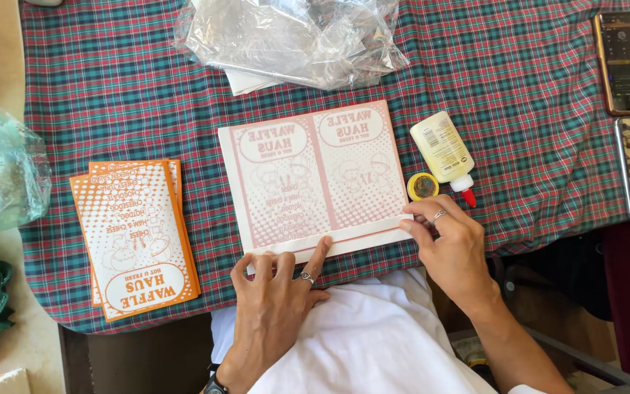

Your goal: Folding and gluing paper sleeves for food packaging

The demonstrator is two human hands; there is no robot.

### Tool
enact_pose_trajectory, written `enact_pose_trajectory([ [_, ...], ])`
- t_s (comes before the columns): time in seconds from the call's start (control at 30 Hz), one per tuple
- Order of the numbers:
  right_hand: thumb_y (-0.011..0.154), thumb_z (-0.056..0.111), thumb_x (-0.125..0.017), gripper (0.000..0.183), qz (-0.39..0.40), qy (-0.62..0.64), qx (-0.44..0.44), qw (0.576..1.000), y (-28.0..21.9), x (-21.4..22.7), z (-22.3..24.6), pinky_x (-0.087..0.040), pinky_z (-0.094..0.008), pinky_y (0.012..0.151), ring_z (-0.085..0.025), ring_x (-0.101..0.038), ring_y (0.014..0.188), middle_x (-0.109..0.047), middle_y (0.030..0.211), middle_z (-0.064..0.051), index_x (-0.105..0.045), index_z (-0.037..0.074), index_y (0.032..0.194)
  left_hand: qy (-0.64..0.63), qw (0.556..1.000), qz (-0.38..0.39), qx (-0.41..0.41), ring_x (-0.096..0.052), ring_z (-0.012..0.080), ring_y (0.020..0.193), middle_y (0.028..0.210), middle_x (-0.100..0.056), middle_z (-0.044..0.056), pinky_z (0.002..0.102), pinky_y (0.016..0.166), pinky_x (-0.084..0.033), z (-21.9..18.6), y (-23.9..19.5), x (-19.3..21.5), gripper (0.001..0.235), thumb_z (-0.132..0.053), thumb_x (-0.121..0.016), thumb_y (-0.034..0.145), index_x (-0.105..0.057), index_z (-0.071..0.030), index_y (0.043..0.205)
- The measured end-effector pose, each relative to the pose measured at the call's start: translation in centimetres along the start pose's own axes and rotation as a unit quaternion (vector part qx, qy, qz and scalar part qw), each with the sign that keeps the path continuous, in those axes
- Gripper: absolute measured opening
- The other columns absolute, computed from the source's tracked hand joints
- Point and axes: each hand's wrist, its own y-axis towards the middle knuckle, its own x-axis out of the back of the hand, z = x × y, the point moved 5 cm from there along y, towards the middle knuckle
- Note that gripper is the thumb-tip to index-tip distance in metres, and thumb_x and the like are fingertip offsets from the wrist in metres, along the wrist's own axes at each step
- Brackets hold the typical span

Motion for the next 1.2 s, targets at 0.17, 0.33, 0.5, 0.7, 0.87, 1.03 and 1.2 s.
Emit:
enact_pose_trajectory([
  [0.17,0.091,-0.014,-0.069,0.020,-0.034,-0.050,0.035,0.998,0.6,1.9,0.1,-0.057,-0.037,0.085,-0.027,-0.069,0.095,-0.069,0.103,-0.012,-0.073,-0.001,0.106,-0.002,1.000,-0.013,0.000,-0.052,0.0254,0.088,0.090,-0.053,-0.002,0.047,0.082,-0.048,0.0,0.1,0.2,0.095,-0.081,-0.068,0.075,-0.045,-0.037,0.156],
  [0.33,0.079,0.002,-0.087,0.050,0.014,-0.185,0.114,0.976,2.0,1.7,-0.4,-0.052,-0.045,0.096,-0.034,-0.052,0.106,-0.064,0.145,-0.011,-0.069,0.006,0.126,-0.018,1.000,-0.011,-0.007,-0.051,0.0249,0.086,0.090,-0.052,-0.002,0.047,0.082,-0.047,0.1,-0.1,0.2,0.096,-0.080,-0.067,0.076,-0.043,-0.035,0.157],
  [0.5,0.085,0.013,-0.088,0.028,-0.011,-0.073,0.163,0.984,3.5,3.8,3.7,-0.049,-0.043,0.094,-0.032,-0.057,0.104,-0.074,0.115,-0.010,-0.075,0.004,0.107,-0.016,1.000,-0.014,0.004,-0.051,0.0241,0.087,0.090,-0.052,-0.004,0.047,0.086,-0.046,0.1,0.0,0.0,0.101,-0.080,-0.072,0.069,-0.044,-0.037,0.157],
  [0.7,0.082,0.001,-0.083,0.035,0.124,0.066,0.223,0.965,0.6,-3.3,6.4,-0.052,-0.041,0.089,-0.031,-0.058,0.101,-0.066,0.109,-0.011,-0.073,0.004,0.115,-0.015,1.000,-0.015,0.002,-0.054,0.0247,0.087,0.091,-0.053,-0.004,0.047,0.083,-0.047,0.0,-0.2,-0.3,0.104,-0.080,-0.073,0.070,-0.041,-0.036,0.158],
  [0.87,0.079,0.008,-0.086,0.033,0.079,0.038,0.136,0.987,-0.1,0.3,1.0,-0.054,-0.038,0.097,-0.025,-0.063,0.101,-0.071,0.111,-0.008,-0.077,0.009,0.111,-0.029,1.000,0.011,0.003,-0.053,0.0244,0.089,0.093,-0.053,-0.004,0.048,0.085,-0.045,0.2,-0.3,-0.6,0.098,-0.078,-0.067,0.075,-0.039,-0.037,0.159],
  [1.03,0.079,0.009,-0.087,0.025,0.065,0.039,0.153,0.985,0.8,-1.1,3.8,-0.052,-0.038,0.095,-0.026,-0.063,0.099,-0.072,0.107,-0.006,-0.078,0.008,0.101,-0.023,1.000,0.015,0.006,-0.054,0.0250,0.090,0.093,-0.054,-0.004,0.049,0.083,-0.046,0.0,0.0,-0.6,0.098,-0.078,-0.067,0.074,-0.040,-0.038,0.158],
  [1.2,0.083,0.009,-0.085,0.031,0.099,0.124,0.172,0.972,1.3,-2.8,5.7,-0.050,-0.038,0.090,-0.024,-0.064,0.094,-0.070,0.106,-0.008,-0.076,0.009,0.112,-0.051,0.999,0.017,0.005,-0.054,0.0240,0.089,0.094,-0.056,-0.003,0.048,0.081,-0.045,0.3,-0.1,-0.6,0.099,-0.076,-0.071,0.071,-0.041,-0.038,0.157],
])
